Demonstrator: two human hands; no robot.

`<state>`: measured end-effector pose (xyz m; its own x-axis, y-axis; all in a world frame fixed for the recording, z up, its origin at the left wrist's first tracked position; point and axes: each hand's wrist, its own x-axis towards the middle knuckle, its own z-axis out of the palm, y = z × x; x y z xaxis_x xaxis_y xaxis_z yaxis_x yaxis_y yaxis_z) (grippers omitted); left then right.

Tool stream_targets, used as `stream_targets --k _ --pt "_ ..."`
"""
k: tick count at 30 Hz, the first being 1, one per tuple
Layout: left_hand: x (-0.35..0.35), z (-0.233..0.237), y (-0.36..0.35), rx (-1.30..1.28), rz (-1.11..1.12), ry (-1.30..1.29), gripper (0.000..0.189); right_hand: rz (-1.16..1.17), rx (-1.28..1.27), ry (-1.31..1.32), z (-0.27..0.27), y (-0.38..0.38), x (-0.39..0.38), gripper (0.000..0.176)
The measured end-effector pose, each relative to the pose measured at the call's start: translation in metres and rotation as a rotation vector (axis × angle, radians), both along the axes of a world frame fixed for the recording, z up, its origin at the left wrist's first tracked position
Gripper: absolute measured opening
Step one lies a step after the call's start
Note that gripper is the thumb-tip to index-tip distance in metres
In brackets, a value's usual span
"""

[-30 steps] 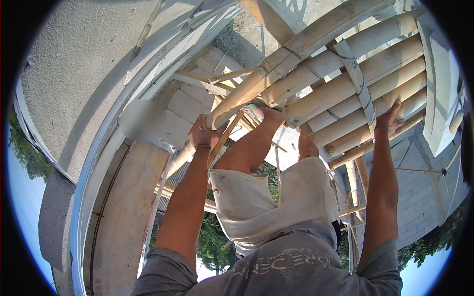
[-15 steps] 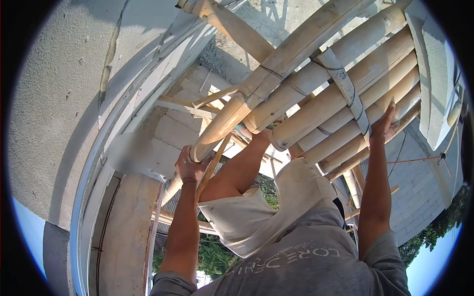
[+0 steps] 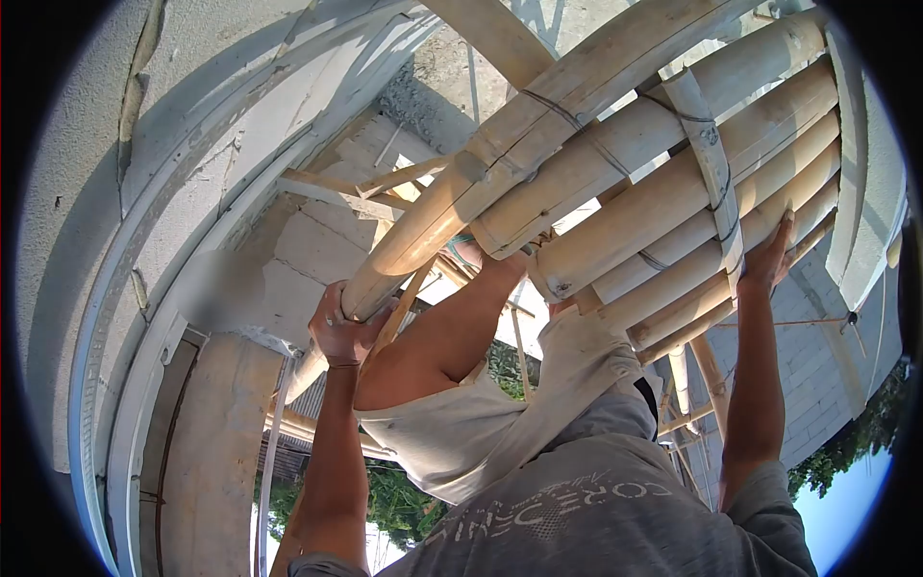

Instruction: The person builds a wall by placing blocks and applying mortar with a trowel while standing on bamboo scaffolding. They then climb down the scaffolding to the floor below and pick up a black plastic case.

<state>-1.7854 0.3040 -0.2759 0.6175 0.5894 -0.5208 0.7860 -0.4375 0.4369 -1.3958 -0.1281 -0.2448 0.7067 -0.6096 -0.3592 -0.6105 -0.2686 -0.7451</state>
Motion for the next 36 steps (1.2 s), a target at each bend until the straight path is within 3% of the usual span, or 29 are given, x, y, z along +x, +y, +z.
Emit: stream_targets --k 3,9,13,15,17,19,21,24,28,30,32,36 --pt "0.002 0.0 0.001 0.036 -0.021 -0.062 0.053 -0.058 -0.064 0.035 -0.004 0.006 0.003 0.083" --pt "0.015 0.004 -0.005 0.138 -0.015 -0.066 0.054 0.086 0.149 0.037 -0.021 -0.035 0.008 0.089" --pt "0.016 0.008 -0.007 0.18 -0.034 -0.035 0.052 -0.043 -0.189 0.103 0.007 0.009 -0.001 0.122" --pt "0.016 0.008 -0.01 0.168 -0.033 -0.02 0.052 0.011 -0.223 0.102 -0.009 -0.025 0.003 0.122" --pt "0.017 0.01 -0.014 0.186 0.011 0.048 0.053 -0.025 -0.319 0.187 0.012 0.002 -0.001 0.115" --pt "0.015 0.013 -0.016 0.21 0.002 0.09 0.054 0.05 0.116 0.033 -0.011 -0.028 0.004 0.102" --pt "0.013 0.004 -0.015 0.219 -0.03 0.101 0.056 0.026 0.129 0.017 -0.025 -0.067 0.01 0.103" --pt "0.0 -0.005 -0.008 0.184 -0.023 0.105 0.06 0.025 -0.23 0.097 -0.009 -0.041 0.001 0.117" --pt "-0.008 -0.013 0.0 0.274 -0.053 0.151 0.068 0.029 -0.467 0.241 -0.001 -0.038 -0.003 0.121" --pt "-0.016 -0.026 0.006 0.288 -0.101 0.18 0.072 0.035 -0.522 0.255 0.011 -0.03 -0.006 0.115" --pt "-0.025 -0.039 0.013 0.465 -0.203 0.14 0.081 0.05 -0.504 0.231 0.021 -0.027 -0.01 0.107" --pt "-0.012 -0.029 0.006 0.387 -0.155 0.171 0.085 0.053 -0.449 0.155 0.027 -0.031 -0.018 0.099"
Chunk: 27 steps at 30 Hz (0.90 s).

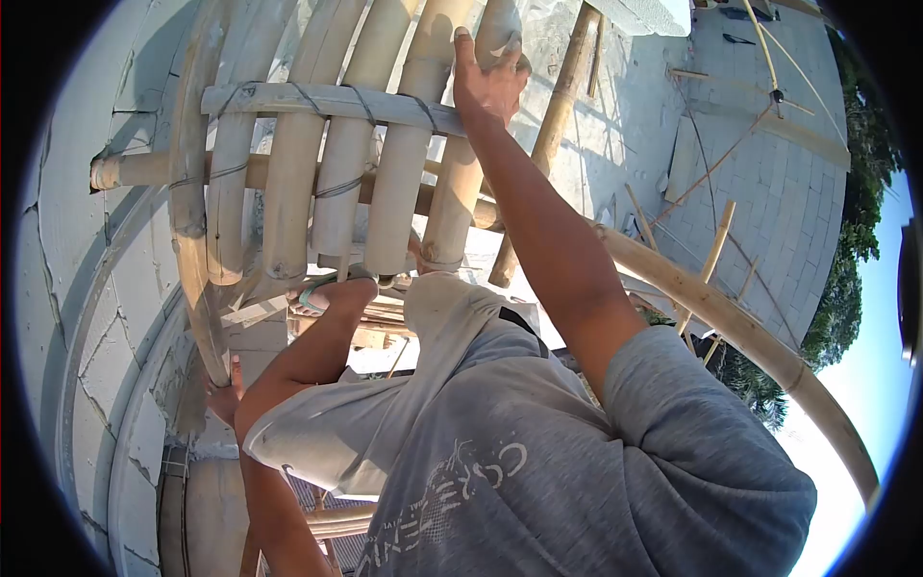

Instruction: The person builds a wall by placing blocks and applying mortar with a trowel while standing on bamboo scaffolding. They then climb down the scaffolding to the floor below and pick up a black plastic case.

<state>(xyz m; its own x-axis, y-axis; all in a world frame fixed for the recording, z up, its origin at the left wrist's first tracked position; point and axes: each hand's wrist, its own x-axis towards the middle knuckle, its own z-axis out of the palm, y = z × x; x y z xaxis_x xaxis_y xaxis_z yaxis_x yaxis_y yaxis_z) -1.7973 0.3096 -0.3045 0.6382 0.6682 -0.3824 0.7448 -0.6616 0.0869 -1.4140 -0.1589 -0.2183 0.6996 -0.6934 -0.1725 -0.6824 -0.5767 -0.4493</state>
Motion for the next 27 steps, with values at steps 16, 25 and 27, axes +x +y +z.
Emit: stream_targets --k 16,25,27 --pt "0.013 0.017 -0.006 -0.051 -0.046 -0.083 0.076 0.36 0.099 0.159 0.064 -0.185 -0.334 0.032" --pt "0.013 0.02 -0.008 -0.136 -0.033 -0.144 0.067 0.069 1.232 -0.395 0.159 -0.215 -0.173 0.049" --pt "0.021 0.018 -0.007 -0.153 -0.042 -0.181 0.065 0.317 1.28 -0.269 0.163 -0.2 -0.172 0.056"
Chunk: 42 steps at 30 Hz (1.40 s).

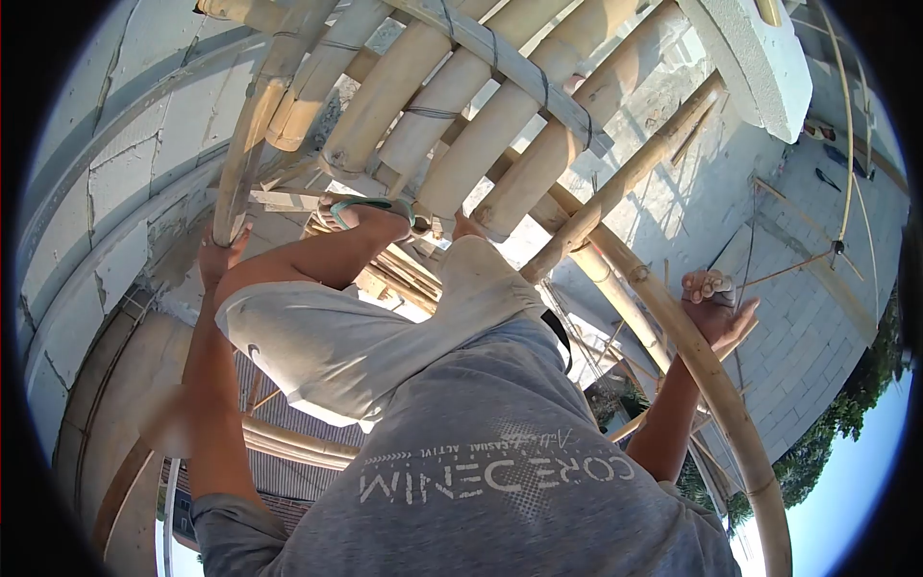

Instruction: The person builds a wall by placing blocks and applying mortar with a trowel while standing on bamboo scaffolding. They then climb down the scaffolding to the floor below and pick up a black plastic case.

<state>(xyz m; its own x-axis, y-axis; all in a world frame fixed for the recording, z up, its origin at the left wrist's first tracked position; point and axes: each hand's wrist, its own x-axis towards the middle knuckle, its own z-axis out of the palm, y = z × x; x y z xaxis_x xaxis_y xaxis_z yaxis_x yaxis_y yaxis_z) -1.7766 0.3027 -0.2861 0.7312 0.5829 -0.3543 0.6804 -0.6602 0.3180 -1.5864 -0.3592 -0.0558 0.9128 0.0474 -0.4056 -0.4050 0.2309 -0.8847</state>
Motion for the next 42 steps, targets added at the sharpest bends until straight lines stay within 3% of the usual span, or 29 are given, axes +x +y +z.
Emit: stream_targets --k 2,3,5,7,9,12,17,22,26,30,38,42 --pt "-0.009 -0.012 0.011 -0.054 -0.02 0.058 0.064 -0.381 0.193 0.009 0.0 0.0 -0.001 0.058" --pt "-0.01 -0.006 0.005 -0.056 -0.014 0.071 0.064 -0.376 0.189 0.022 0.001 -0.002 -0.002 0.058" --pt "0.007 0.009 -0.003 -0.119 0.059 0.136 0.068 -0.05 0.284 -0.088 0.001 -0.004 0.001 0.062" --pt "0.004 0.005 0.002 -0.223 0.103 0.105 0.068 0.047 0.295 -0.13 0.028 0.009 0.021 0.061" --pt "0.003 0.002 0.008 -0.319 0.176 0.061 0.068 0.353 0.375 -0.33 0.06 0.021 0.041 0.059" --pt "0.012 0.002 0.019 -0.36 0.131 0.301 0.064 0.798 0.551 -0.651 0.102 0.04 0.07 0.056" --pt "0.016 0.006 0.012 -0.185 0.137 0.357 0.061 1.062 0.662 -0.773 0.119 0.049 0.078 0.051" --pt "0.011 0.003 0.014 -0.186 0.141 0.479 0.057 1.15 0.693 -0.783 0.126 0.045 0.075 0.046" --pt "0.02 -0.001 0.017 -0.069 0.126 0.378 0.058 1.244 0.712 -0.865 0.133 0.044 0.073 0.041" --pt "0.013 -0.009 0.02 -0.128 0.172 0.401 0.054 1.332 0.777 -0.865 0.139 0.047 0.068 0.037" --pt "0.019 0.017 -0.004 -0.184 0.216 0.357 0.053 1.466 0.892 -0.904 0.149 0.041 0.059 0.029" --pt "0.019 0.022 -0.013 -0.069 0.259 0.323 0.061 1.4 0.925 -0.927 0.142 0.031 0.042 0.022"
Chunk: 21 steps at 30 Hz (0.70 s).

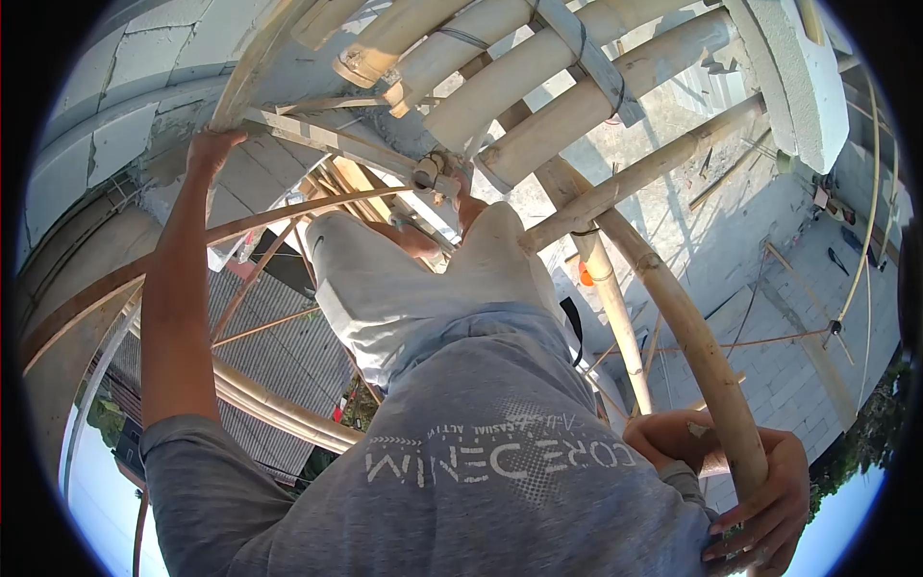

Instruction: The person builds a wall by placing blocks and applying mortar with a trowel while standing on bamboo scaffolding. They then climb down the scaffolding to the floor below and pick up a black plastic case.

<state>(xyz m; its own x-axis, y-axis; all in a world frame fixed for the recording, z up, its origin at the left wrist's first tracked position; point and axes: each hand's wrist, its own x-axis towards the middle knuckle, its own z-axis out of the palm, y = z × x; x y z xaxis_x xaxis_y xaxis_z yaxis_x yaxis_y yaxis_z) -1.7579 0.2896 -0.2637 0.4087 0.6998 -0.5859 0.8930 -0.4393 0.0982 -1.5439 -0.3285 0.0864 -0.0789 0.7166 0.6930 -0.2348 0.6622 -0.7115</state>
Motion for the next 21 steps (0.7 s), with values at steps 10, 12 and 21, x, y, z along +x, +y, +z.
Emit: stream_targets --k 10,12,21 --pt "-0.021 -0.037 0.022 0.178 -0.138 0.011 0.072 -0.526 0.068 0.033 -0.007 -0.025 -0.034 0.01" --pt "-0.019 -0.03 0.013 0.255 -0.13 0.016 0.073 -0.526 0.048 0.003 -0.01 -0.031 -0.038 0.01" --pt "-0.018 -0.024 -0.015 0.492 -0.1 -0.042 0.078 -0.812 -0.148 -0.102 -0.075 -0.05 -0.045 0.012"
